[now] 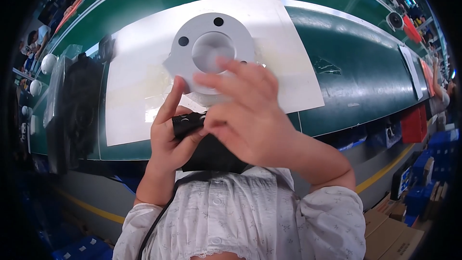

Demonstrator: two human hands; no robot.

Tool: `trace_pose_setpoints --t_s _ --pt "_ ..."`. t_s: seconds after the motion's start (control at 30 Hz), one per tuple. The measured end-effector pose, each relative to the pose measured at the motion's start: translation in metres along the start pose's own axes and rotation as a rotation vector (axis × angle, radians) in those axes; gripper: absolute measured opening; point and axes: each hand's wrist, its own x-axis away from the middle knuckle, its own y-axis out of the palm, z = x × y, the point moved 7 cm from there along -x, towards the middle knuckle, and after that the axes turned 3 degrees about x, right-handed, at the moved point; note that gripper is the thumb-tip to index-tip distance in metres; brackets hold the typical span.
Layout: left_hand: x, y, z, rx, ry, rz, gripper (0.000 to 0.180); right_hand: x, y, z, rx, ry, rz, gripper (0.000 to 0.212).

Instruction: Applying small black circular adhesive pads to the base of a white electronic component at a factory workbench.

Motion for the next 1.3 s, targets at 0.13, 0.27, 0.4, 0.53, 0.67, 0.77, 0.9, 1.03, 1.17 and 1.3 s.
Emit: trace_pose_setpoints --t_s 0.13,0.27,0.4,0.53,0.67,0.77,0.9,1.03,1.17,1.3 --pt "0.0 -0.001 0.001 -0.004 0.01 0.024 0.023 -0.002 -0.001 -0.001 0.061 0.002 0.024 0.013" --pt "-0.001 0.0 0.0 0.009 0.038 0.023 0.023 0.009 0.001 -0.012 0.097 -0.124 0.088 0.013" --pt "-0.001 -0.002 0.003 -0.055 0.006 0.031 0.023 -0.011 -0.012 0.024 -0.046 0.088 0.19 0.01" --pt "-0.002 0.0 -0.001 -0.04 -0.051 0.019 0.025 -0.012 0.0 0.036 -0.179 0.221 0.096 0.006" --pt "-0.003 0.0 0.001 -0.064 -0.021 0.018 0.026 -0.011 0.002 0.036 -0.163 0.252 0.036 0.004" --pt "-0.002 0.0 -0.001 -0.043 -0.067 0.001 0.025 -0.01 -0.001 0.033 -0.094 0.223 0.07 0.005" --pt "0.001 -0.001 -0.003 -0.041 -0.065 -0.001 0.025 0.001 -0.001 0.012 0.345 0.061 0.044 0.015" --pt "0.0 -0.001 -0.002 -0.061 -0.037 0.005 0.025 0.004 0.0 0.011 0.495 -0.011 -0.036 0.028" --pt "-0.001 0.0 -0.004 -0.037 -0.13 -0.015 0.024 -0.013 -0.024 0.05 0.169 0.116 0.202 0.042" --pt "-0.002 -0.001 -0.002 -0.013 -0.093 -0.028 0.022 -0.041 -0.005 0.096 -0.403 0.421 0.045 0.037"
